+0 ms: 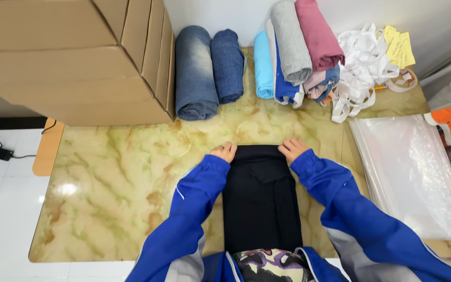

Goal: The person takes a pink shirt and a black shirt from a clothing rack, folds each one neatly on a table, and places them in a stack of folded clothes. The person then returns to the rack to handle a hanger.

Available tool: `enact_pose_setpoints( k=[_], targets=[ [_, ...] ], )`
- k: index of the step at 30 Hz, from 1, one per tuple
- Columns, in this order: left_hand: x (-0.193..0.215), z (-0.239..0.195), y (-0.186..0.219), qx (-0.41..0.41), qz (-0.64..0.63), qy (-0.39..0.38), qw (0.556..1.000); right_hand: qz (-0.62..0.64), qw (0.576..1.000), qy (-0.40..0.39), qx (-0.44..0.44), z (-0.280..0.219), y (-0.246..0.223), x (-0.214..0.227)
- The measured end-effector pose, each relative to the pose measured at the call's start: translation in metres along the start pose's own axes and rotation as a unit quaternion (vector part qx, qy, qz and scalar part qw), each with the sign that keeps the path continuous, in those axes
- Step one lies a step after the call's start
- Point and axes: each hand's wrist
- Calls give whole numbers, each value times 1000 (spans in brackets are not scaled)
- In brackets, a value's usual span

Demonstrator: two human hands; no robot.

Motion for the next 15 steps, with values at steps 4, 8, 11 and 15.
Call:
enact_pose_setpoints(
  k=[4,8,11,15],
  targets=[
    [63,-23,3,3,-92,-128,988,89,995,22,-31,-38,-29,17],
    [42,-5,-17,66,-281,-408,866,240,964,77,-82,-41,-14,11],
    [33,54,-48,25,-223,-571,789,299,950,-47,-72,-14,27,0],
    [28,71,-39,50,-195,-525,827,443,862,-199,-147,25,30,-12]
  ],
)
Point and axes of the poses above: each hand's wrist, its own z-axis towards the middle knuckle, its own x-axis out of the back of the hand, y = z × x, and after that the axes turned 2 degrees about -y, right-handed
